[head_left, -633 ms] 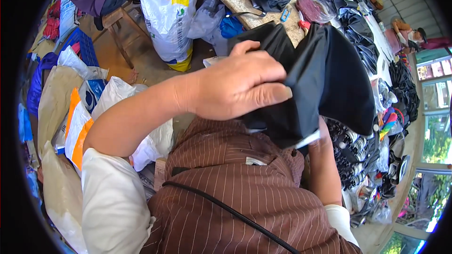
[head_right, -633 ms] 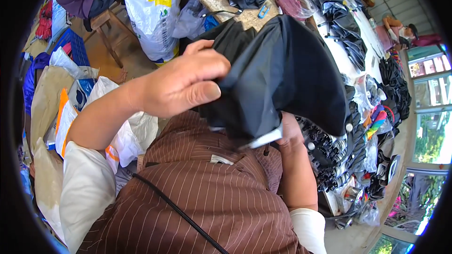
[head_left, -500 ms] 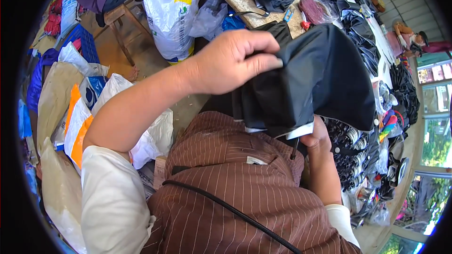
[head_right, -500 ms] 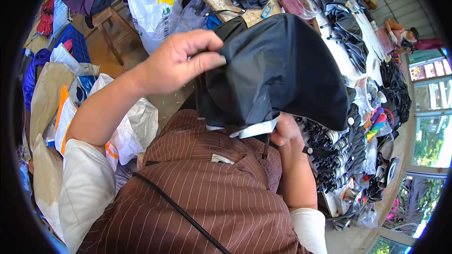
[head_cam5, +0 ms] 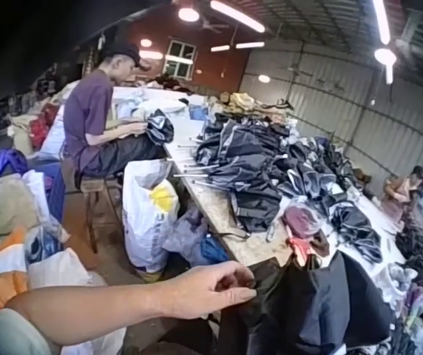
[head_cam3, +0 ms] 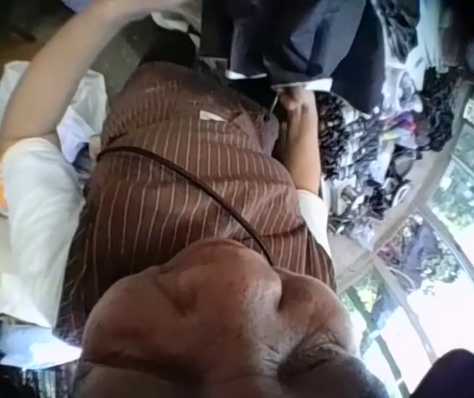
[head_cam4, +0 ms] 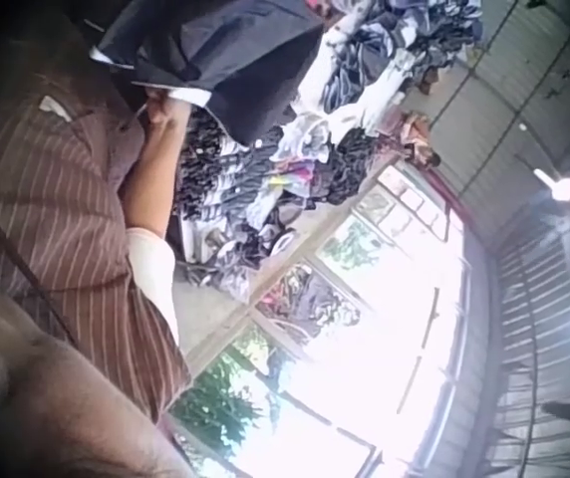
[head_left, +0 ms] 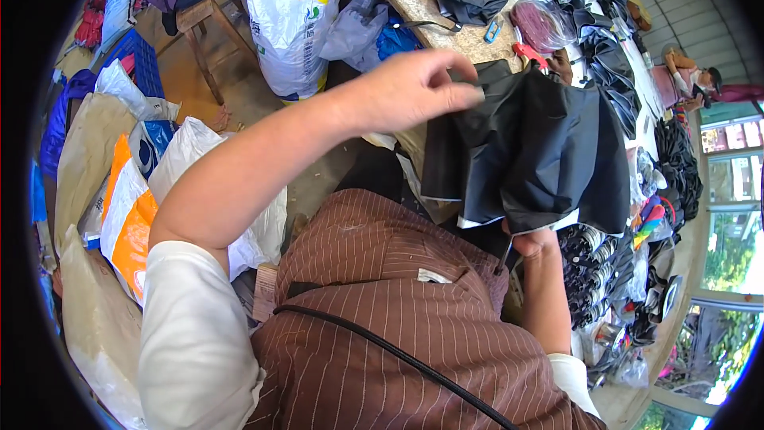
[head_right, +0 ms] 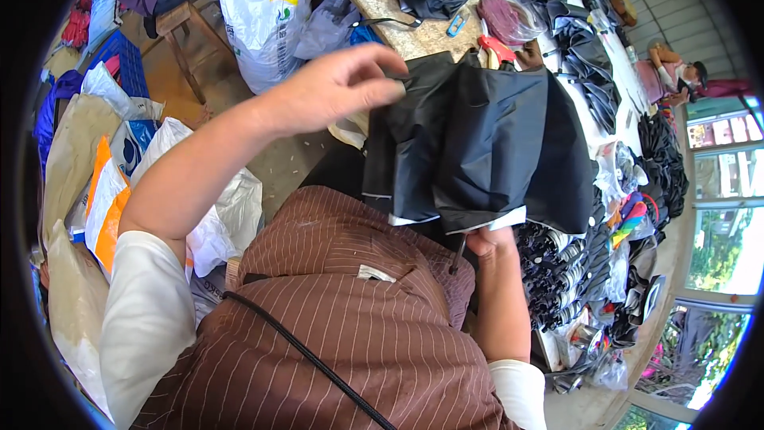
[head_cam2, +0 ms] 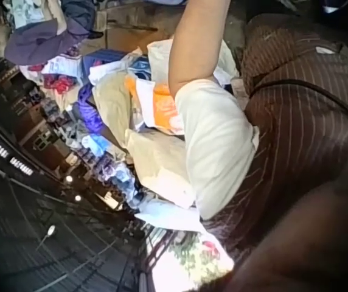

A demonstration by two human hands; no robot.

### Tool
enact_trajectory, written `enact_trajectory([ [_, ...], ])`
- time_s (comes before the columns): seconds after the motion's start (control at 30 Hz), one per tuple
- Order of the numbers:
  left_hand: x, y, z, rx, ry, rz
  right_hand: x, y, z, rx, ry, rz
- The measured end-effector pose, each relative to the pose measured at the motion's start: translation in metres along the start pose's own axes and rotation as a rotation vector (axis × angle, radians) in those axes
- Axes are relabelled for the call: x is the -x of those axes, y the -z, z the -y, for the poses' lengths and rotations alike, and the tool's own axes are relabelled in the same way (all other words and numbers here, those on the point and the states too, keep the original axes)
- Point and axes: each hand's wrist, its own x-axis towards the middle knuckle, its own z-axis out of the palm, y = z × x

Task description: Folding and securing the fabric of umbrellas on a production line.

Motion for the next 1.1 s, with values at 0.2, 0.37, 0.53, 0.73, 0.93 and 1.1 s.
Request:
enact_trajectory([
  [0.2,-0.002,0.000,0.014,0.221,-0.067,0.040,-0.003,0.003,-0.001,-0.370,-0.173,0.084],
  [0.37,-0.001,0.027,0.018,0.161,-0.182,-0.065,-0.003,-0.013,0.002,-0.383,-0.127,0.136],
  [0.53,-0.001,0.045,0.034,-0.149,-0.237,-0.350,-0.015,-0.033,0.007,-0.319,-0.043,0.087],
  [0.73,0.002,-0.013,0.001,-0.544,-0.664,-0.665,-0.037,-0.047,0.000,-0.294,-0.019,0.144],
  [0.93,0.012,-0.065,0.028,-0.669,-0.609,-0.312,-0.044,-0.057,-0.012,-0.239,-0.028,0.243],
  [1.1,0.064,-0.089,0.038,-0.126,-0.611,0.522,-0.046,-0.033,-0.006,-0.191,-0.046,0.307],
])
